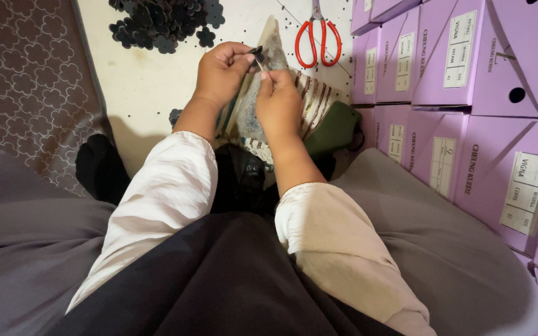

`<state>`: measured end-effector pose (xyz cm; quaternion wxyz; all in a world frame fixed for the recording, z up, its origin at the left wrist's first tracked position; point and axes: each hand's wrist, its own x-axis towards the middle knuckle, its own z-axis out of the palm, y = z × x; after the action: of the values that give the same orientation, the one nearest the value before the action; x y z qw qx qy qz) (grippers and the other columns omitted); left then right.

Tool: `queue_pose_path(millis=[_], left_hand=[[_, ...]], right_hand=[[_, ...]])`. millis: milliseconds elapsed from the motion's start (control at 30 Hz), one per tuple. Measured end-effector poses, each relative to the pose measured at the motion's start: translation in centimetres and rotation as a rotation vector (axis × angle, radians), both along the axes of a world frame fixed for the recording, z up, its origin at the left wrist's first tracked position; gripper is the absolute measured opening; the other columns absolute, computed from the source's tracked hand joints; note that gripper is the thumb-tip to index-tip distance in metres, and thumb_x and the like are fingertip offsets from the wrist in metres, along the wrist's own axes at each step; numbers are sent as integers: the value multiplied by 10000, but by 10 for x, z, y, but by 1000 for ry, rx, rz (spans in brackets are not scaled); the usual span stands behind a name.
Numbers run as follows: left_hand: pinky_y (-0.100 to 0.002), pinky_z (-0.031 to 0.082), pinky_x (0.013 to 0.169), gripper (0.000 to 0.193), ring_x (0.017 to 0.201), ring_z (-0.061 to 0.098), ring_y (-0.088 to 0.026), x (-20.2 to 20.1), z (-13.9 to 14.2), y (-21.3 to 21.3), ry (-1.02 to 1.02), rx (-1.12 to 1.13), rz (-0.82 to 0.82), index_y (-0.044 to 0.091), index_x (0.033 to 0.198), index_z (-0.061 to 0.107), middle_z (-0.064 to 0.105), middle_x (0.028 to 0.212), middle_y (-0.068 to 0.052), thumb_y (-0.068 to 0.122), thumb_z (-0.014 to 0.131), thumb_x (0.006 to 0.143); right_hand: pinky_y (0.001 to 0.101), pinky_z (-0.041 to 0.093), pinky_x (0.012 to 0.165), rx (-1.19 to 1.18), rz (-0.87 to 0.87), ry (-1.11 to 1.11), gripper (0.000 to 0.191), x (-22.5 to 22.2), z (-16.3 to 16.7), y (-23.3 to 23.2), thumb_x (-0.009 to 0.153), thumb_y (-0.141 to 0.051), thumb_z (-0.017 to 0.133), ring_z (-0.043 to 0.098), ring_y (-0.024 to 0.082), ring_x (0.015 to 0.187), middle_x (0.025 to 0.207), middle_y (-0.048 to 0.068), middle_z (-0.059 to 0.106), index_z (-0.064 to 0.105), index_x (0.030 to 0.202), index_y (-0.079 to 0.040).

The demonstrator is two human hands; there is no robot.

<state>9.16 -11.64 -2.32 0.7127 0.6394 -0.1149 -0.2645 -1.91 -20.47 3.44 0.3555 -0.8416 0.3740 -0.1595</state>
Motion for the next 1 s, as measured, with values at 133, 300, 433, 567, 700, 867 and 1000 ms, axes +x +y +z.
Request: queue_pose_path(millis=[133,300,433,567,700,867,1000], left_hand=[[-238,608,805,133,849,722,-86,0,7,5,-42,-11,-36,15,1096,742,771,951,-33,11,684,976],[-228,551,736,145,782,653,-69,-8,15,3,-212,158,-96,57,1107,770,761,924,-11,31,706,979],[-203,548,757,135,821,663,-45,-10,16,-3,-325,155,8,52,1089,725,749,920,4,11,702,962],[-205,534,739,94,798,637,-47,-6,14,-5,-251,91,-13,44,1017,696,725,903,-2,-11,700,941],[-209,548,758,115,824,657,-48,-7,13,-4,-264,66,-11,44,1025,700,732,919,-5,-29,674,940],[-217,583,799,134,879,705,-51,-8,13,-3,-308,73,93,39,1031,682,757,960,-6,-47,652,932],[-221,586,810,167,903,695,-57,-3,9,-4,-212,-47,57,43,1042,667,743,994,-7,-62,636,916]], right_hand=[[348,467,603,709,-152,-10,322,6,-19,-11,1008,-339,644,544,181,639,741,55,619,731,1023,-29],[296,437,560,764,-212,36,375,7,-28,-13,1015,-378,595,539,135,583,688,38,618,747,987,-36],[289,517,615,195,-29,-78,336,1,-28,-8,920,-341,714,646,126,649,761,45,698,675,1006,-19],[274,519,632,261,-35,-135,284,2,-29,-11,978,-318,638,649,102,666,792,19,710,699,1015,-43],[264,414,526,852,-118,-52,353,6,-25,-15,1044,-348,551,506,103,556,700,12,614,697,1045,-26],[257,367,506,1287,-104,-104,360,7,-15,-17,1051,-386,534,469,109,537,704,11,583,649,1082,-46],[250,409,554,1309,-42,-161,317,7,-8,-16,1040,-374,563,526,109,593,795,23,650,640,1095,-72]])
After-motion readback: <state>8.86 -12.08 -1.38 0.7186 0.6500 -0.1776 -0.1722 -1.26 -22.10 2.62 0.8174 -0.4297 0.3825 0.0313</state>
